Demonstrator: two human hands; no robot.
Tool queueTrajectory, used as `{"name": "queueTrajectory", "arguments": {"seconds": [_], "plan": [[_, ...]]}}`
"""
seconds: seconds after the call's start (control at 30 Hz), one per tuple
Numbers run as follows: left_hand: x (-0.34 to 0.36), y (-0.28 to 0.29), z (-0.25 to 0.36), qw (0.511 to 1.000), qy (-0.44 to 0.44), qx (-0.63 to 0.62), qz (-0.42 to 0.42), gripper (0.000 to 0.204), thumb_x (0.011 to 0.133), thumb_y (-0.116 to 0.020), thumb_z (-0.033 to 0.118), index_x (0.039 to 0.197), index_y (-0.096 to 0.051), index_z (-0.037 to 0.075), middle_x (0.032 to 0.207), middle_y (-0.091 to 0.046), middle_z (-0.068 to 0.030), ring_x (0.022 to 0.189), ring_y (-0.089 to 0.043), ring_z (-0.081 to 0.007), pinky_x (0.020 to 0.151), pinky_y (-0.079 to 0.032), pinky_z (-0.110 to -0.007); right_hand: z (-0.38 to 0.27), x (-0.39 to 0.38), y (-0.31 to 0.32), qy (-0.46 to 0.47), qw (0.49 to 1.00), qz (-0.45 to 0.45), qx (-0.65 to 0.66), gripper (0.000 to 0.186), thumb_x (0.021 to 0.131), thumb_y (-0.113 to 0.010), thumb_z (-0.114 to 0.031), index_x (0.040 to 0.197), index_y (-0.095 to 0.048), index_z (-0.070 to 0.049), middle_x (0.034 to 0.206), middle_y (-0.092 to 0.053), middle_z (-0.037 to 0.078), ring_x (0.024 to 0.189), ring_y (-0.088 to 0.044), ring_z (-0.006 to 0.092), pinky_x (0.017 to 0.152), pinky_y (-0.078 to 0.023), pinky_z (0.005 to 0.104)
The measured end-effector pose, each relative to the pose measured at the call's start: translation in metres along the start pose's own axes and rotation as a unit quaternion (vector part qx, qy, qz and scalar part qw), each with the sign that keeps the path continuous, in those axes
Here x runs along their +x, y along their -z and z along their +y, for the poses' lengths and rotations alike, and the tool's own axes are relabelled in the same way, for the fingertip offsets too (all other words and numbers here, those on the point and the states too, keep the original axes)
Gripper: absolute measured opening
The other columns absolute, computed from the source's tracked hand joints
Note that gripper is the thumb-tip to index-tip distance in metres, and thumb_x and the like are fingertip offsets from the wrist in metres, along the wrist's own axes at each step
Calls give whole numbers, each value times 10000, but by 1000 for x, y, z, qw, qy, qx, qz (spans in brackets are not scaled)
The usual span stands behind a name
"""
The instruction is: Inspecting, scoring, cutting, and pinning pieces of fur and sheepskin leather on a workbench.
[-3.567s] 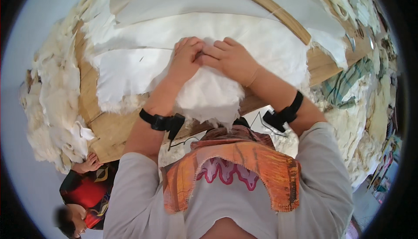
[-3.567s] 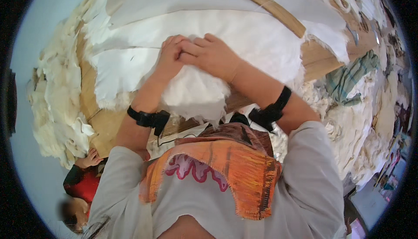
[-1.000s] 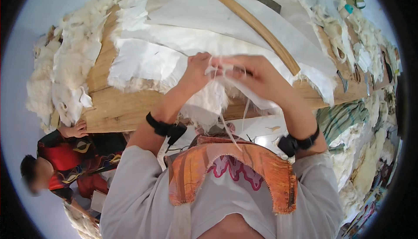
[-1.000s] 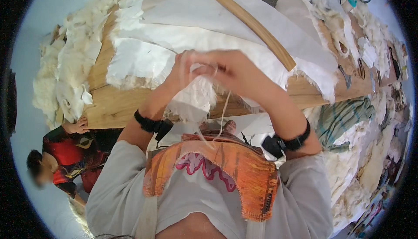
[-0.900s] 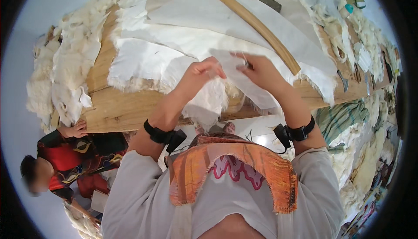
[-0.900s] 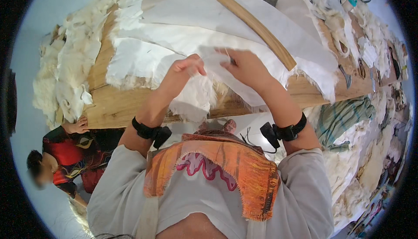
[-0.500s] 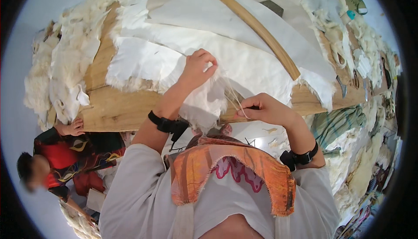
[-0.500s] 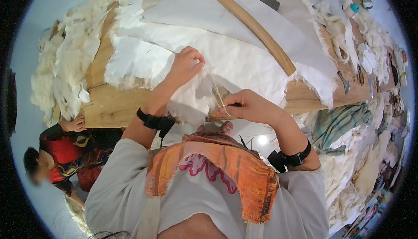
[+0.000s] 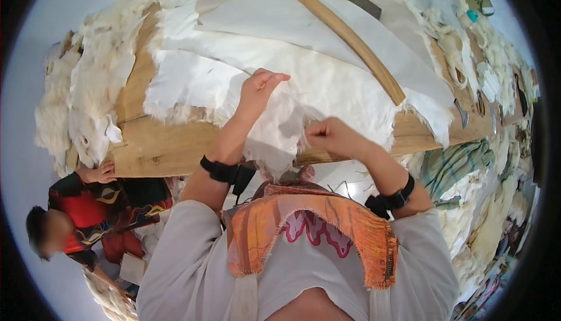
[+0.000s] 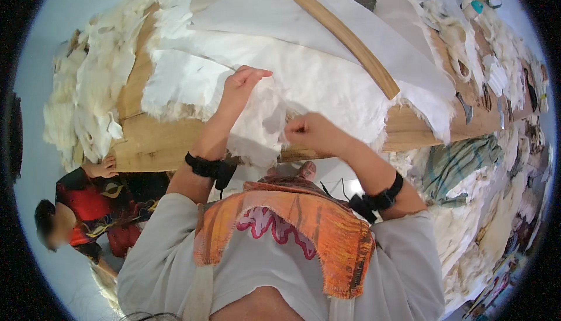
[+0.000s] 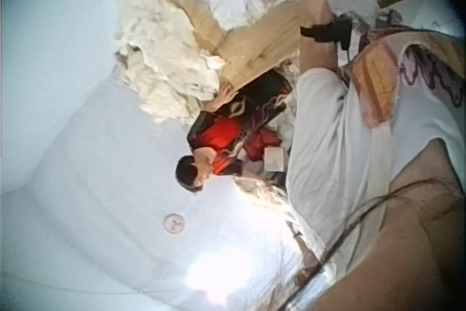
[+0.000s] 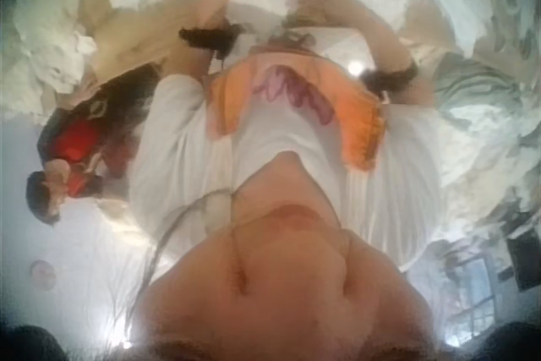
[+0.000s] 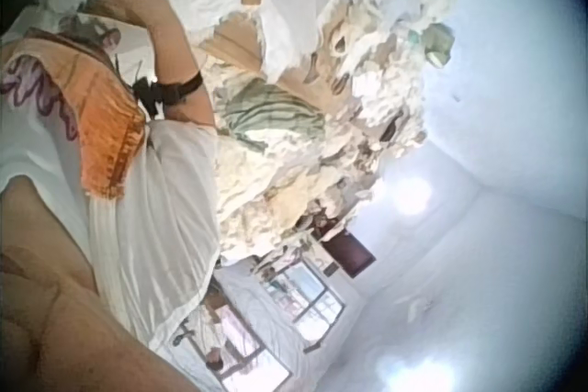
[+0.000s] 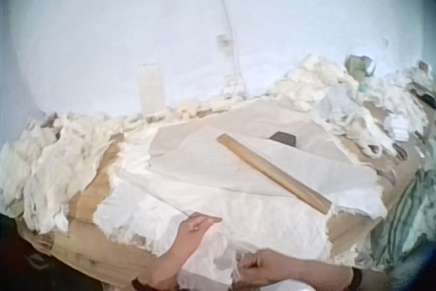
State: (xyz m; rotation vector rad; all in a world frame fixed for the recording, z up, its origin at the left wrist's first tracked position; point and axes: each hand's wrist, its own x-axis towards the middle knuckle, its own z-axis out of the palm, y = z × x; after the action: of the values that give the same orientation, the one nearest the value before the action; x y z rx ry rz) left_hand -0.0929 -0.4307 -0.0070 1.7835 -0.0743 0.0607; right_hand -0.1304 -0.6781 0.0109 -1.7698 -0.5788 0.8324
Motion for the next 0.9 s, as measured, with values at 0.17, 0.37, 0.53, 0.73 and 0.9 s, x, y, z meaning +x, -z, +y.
{"name": "queueTrajectory", "arguments": {"seconds": [0.17,0.37,0.53,0.73,0.9], "plan": [[6,3,-17,894,-176,409,-59,131,877,-709,236,946,-697,125,929,-620,-27,1013,-588,-235,955,-370,-394,-3,-27,-12,21,999,-19,36,159,919,-661,-121,973,-713,20,714,-607,38,698,-524,69,649,-457,273],[24,11,-27,909,-108,372,-151,119,891,-687,240,909,-647,129,911,-610,-24,997,-587,-230,962,-373,-415,-61,-49,12,10,999,-35,7,119,942,-688,-84,948,-698,33,811,-652,24,732,-542,63,636,-428,264],[26,10,-30,911,-121,370,-140,90,899,-667,210,923,-643,127,928,-616,-40,980,-591,-243,966,-383,-419,-98,-54,12,168,962,-205,67,101,937,-693,-83,972,-719,8,787,-626,55,693,-538,98,610,-415,285],[12,5,-7,944,-151,262,-132,134,922,-680,241,988,-707,128,910,-645,-52,995,-582,-241,951,-411,-403,-88,6,18,219,971,51,81,127,932,-686,-80,1031,-738,-20,838,-651,11,728,-533,73,645,-451,271],[-3,7,7,984,18,-127,-126,177,964,-688,255,946,-721,81,960,-671,-22,928,-569,-179,929,-427,-338,-34,43,30,-53,973,161,-158,141,919,-679,-102,973,-750,8,769,-665,15,738,-573,74,707,-492,273]]}}
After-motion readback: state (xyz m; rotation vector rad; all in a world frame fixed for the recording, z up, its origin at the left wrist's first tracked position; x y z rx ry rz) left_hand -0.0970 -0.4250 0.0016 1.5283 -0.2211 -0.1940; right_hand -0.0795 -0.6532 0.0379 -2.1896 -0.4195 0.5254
